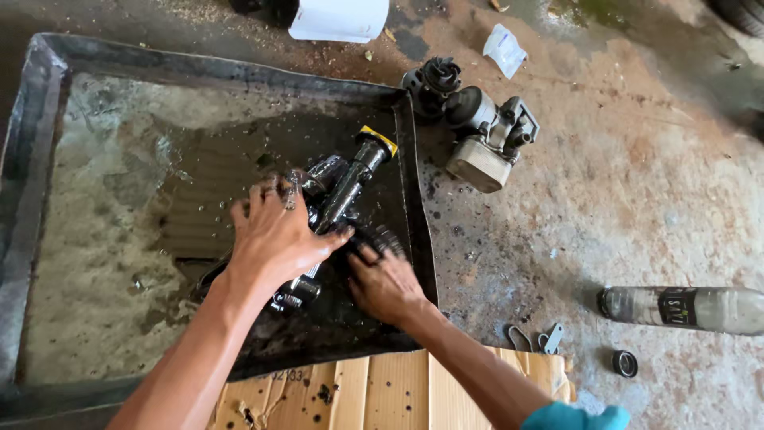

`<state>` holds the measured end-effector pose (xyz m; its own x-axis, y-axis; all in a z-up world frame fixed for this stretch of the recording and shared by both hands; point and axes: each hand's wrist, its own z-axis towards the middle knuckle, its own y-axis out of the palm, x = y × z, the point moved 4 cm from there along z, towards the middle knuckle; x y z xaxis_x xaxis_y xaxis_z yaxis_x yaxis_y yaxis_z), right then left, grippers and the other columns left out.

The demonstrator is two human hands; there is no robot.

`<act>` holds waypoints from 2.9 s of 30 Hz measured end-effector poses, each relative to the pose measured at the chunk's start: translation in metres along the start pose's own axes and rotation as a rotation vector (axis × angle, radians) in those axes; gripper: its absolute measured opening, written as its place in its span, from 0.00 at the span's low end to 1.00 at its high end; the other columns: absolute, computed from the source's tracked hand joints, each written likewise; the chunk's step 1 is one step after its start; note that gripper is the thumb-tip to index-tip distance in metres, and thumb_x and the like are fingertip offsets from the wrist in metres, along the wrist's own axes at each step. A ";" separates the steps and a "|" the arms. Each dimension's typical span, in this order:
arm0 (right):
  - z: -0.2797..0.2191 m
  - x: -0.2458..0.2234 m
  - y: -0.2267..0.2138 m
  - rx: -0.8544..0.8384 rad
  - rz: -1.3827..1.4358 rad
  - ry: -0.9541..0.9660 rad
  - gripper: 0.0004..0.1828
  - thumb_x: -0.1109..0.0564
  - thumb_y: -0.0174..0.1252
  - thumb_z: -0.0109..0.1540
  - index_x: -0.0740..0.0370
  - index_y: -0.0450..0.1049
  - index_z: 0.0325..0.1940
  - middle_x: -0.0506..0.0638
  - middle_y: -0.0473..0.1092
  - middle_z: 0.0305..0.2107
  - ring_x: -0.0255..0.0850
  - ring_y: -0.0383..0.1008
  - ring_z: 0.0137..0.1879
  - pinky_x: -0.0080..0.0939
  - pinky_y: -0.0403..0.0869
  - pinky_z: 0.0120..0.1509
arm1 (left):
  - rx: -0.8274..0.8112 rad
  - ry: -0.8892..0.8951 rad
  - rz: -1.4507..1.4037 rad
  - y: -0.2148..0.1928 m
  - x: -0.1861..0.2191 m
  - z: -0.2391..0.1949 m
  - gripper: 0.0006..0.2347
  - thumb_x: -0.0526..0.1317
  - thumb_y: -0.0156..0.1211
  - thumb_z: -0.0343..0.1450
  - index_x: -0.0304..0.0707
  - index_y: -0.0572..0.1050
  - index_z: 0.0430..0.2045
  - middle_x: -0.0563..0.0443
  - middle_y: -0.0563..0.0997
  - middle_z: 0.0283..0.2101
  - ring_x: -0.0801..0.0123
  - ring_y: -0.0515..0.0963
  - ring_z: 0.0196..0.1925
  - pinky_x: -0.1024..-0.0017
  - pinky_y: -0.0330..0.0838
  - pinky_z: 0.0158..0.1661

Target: The person scrubs a disassembled engine component with a brush and solvent in a metal tray. They repeatedly scrub, rinse, and rotate the part to clean all surfaces, then place it back in the tray.

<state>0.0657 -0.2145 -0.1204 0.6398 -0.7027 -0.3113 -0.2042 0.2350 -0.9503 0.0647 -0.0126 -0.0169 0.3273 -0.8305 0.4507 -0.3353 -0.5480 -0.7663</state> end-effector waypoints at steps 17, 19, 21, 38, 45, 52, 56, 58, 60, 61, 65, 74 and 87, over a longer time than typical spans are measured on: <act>0.025 -0.046 -0.112 0.339 0.457 0.251 0.17 0.61 0.58 0.66 0.58 0.71 0.59 0.59 0.75 0.49 0.49 0.81 0.51 0.50 0.81 0.53 | -0.038 -0.010 -0.096 0.005 -0.013 0.002 0.53 0.52 0.76 0.59 0.50 0.40 0.74 0.35 0.42 0.77 0.44 0.48 0.77 0.47 0.41 0.72; 0.025 -0.082 -0.119 0.260 0.159 -0.167 0.25 0.65 0.55 0.62 0.63 0.67 0.65 0.63 0.70 0.59 0.55 0.71 0.64 0.64 0.68 0.65 | -0.007 0.011 -0.099 0.008 -0.014 0.002 0.52 0.49 0.75 0.59 0.50 0.41 0.75 0.33 0.44 0.76 0.44 0.50 0.77 0.47 0.43 0.72; 0.033 -0.094 -0.127 0.170 -0.054 -0.347 0.32 0.66 0.55 0.57 0.62 0.67 0.67 0.61 0.68 0.63 0.59 0.64 0.70 0.72 0.59 0.70 | 0.055 0.056 -0.094 0.008 -0.014 0.004 0.49 0.43 0.71 0.60 0.48 0.43 0.76 0.30 0.47 0.76 0.44 0.54 0.76 0.47 0.46 0.70; 0.116 -0.050 -0.123 -0.375 -0.540 -0.139 0.10 0.63 0.53 0.65 0.63 0.78 0.48 0.59 0.75 0.44 0.52 0.77 0.50 0.52 0.78 0.51 | 0.036 0.042 -0.059 0.012 -0.014 0.004 0.51 0.56 0.74 0.59 0.48 0.43 0.73 0.35 0.48 0.75 0.45 0.54 0.75 0.46 0.43 0.70; 0.157 -0.002 -0.143 -0.108 -0.447 -0.392 0.20 0.66 0.54 0.55 0.57 0.80 0.49 0.56 0.75 0.50 0.58 0.73 0.58 0.61 0.68 0.66 | 0.069 0.026 -0.036 0.006 -0.009 -0.005 0.49 0.57 0.72 0.61 0.46 0.46 0.74 0.33 0.51 0.75 0.44 0.59 0.74 0.51 0.48 0.72; 0.042 0.010 -0.119 0.267 -0.011 -0.180 0.29 0.71 0.53 0.57 0.65 0.73 0.63 0.62 0.71 0.56 0.61 0.72 0.59 0.60 0.65 0.74 | 0.056 0.008 -0.080 -0.001 -0.004 -0.008 0.48 0.55 0.71 0.62 0.46 0.45 0.74 0.33 0.49 0.75 0.43 0.54 0.75 0.49 0.44 0.71; 0.020 0.022 -0.069 0.169 0.058 0.114 0.26 0.68 0.52 0.59 0.63 0.74 0.62 0.62 0.72 0.53 0.59 0.73 0.57 0.56 0.73 0.65 | -0.045 -0.025 -0.054 -0.015 0.003 -0.007 0.52 0.62 0.70 0.60 0.43 0.41 0.74 0.31 0.43 0.76 0.40 0.48 0.76 0.45 0.41 0.71; 0.012 0.007 -0.036 -0.094 -0.382 -0.135 0.22 0.62 0.57 0.56 0.69 0.75 0.55 0.66 0.70 0.55 0.61 0.70 0.62 0.59 0.70 0.66 | -0.173 -0.066 -0.037 -0.014 0.002 -0.003 0.54 0.67 0.67 0.62 0.40 0.38 0.74 0.31 0.37 0.76 0.40 0.41 0.78 0.44 0.37 0.71; 0.006 0.001 -0.024 -0.112 -0.426 -0.205 0.25 0.59 0.60 0.54 0.71 0.75 0.55 0.69 0.68 0.57 0.64 0.67 0.64 0.65 0.67 0.65 | -0.263 -0.086 0.009 -0.014 0.003 0.013 0.54 0.71 0.61 0.65 0.35 0.35 0.73 0.33 0.31 0.78 0.42 0.33 0.79 0.45 0.32 0.72; 0.007 -0.004 -0.025 0.007 -0.246 -0.159 0.28 0.58 0.61 0.54 0.70 0.75 0.58 0.69 0.67 0.58 0.67 0.67 0.63 0.69 0.67 0.64 | -0.177 -0.038 -0.057 -0.016 0.008 0.025 0.52 0.71 0.59 0.65 0.35 0.39 0.73 0.32 0.36 0.76 0.41 0.37 0.78 0.44 0.34 0.71; 0.001 -0.005 -0.024 0.154 -0.005 0.261 0.23 0.57 0.60 0.61 0.67 0.75 0.60 0.65 0.68 0.58 0.67 0.66 0.60 0.63 0.67 0.63 | -0.008 0.097 -0.162 -0.003 0.030 0.070 0.41 0.67 0.57 0.65 0.33 0.61 0.65 0.32 0.58 0.72 0.41 0.52 0.75 0.44 0.46 0.71; 0.016 0.020 -0.077 0.229 0.462 0.179 0.19 0.66 0.62 0.57 0.67 0.78 0.54 0.60 0.77 0.45 0.49 0.78 0.48 0.45 0.77 0.53 | 0.096 0.013 -0.243 -0.012 0.057 0.080 0.18 0.48 0.65 0.65 0.28 0.81 0.38 0.30 0.81 0.50 0.41 0.75 0.60 0.50 0.63 0.64; 0.046 -0.088 -0.275 0.462 0.273 -0.210 0.15 0.61 0.60 0.66 0.64 0.79 0.57 0.58 0.74 0.57 0.49 0.75 0.64 0.45 0.75 0.68 | 0.596 0.520 -0.334 -0.082 0.072 -0.044 0.15 0.35 0.70 0.62 0.31 0.80 0.41 0.31 0.82 0.46 0.30 0.76 0.50 0.47 0.71 0.49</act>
<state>0.0996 -0.1859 0.1685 0.7523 -0.4382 -0.4920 -0.0682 0.6911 -0.7196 0.0771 -0.0321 0.0983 -0.1689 -0.6547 0.7368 0.2746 -0.7492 -0.6028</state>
